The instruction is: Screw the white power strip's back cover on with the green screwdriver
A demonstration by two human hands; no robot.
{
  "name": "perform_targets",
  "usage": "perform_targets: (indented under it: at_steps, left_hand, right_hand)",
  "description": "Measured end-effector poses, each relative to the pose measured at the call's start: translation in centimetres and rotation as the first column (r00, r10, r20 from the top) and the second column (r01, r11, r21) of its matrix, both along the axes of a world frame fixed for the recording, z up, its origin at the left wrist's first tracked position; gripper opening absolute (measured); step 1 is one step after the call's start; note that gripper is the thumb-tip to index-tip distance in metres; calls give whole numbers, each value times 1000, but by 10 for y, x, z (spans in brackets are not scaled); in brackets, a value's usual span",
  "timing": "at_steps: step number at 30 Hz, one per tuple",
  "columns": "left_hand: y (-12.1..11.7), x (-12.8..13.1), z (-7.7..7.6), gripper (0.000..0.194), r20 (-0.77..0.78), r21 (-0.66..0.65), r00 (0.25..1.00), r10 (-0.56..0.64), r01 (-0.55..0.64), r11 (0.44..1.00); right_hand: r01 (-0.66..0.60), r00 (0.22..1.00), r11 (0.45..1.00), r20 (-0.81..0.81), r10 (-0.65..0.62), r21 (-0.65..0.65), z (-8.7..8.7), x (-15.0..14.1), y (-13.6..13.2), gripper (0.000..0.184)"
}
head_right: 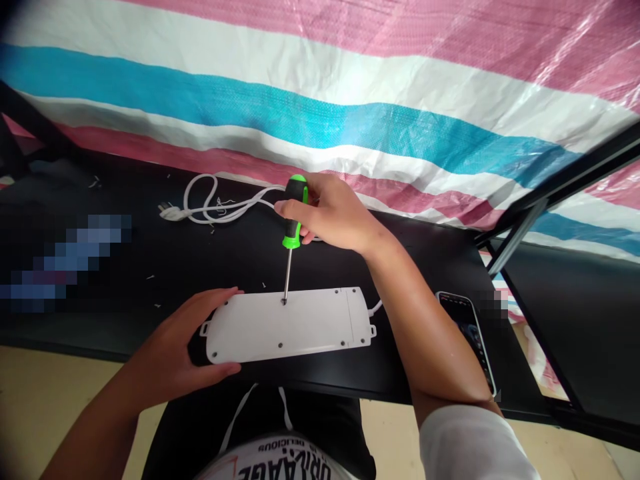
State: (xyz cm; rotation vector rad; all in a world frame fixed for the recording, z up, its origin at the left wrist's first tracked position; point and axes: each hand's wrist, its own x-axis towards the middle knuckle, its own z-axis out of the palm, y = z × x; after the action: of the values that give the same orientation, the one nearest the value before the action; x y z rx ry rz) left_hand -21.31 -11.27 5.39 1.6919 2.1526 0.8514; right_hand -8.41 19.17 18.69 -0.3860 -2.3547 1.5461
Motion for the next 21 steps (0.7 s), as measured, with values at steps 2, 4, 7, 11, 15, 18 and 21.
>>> perform_targets:
  at_steps: [2, 4, 7, 11, 15, 18, 21]
  left_hand:
    - [0, 0, 0, 93, -2, -1, 1000, 1, -1, 1000]
    - [0, 0, -1, 93, -6, -5, 1000, 4, -4, 1000]
    - [0, 0, -1, 94, -13, -2, 1000, 4, -4, 1000]
    - [0, 0, -1, 92, -18, 1, 1000, 2, -2, 1000]
    - [0, -1, -2, 94, -20, 3, 1000, -3, 3, 1000]
    - [0, -1, -2, 95, -13, 11, 1000, -3, 4, 1000]
    - [0, -1, -2, 95, -14, 15, 1000, -10, 10, 1000]
  right_hand:
    - [2, 1000, 1000, 2, -2, -6, 0, 0, 0, 24]
    - [7, 1000, 1000, 3, -7, -8, 1, 0, 0, 23]
    - [19, 1000, 1000, 3, -19, -2, 0, 0, 0, 23]
    - [32, 999, 999, 0, -32, 13, -1, 0, 2, 23]
    - [44, 999, 999, 5, -44, 13, -1, 0, 4, 23]
    - [53, 998, 999, 15, -53, 15, 0, 0, 5, 23]
    - [49, 999, 999, 13, -49, 19, 0, 0, 4, 23]
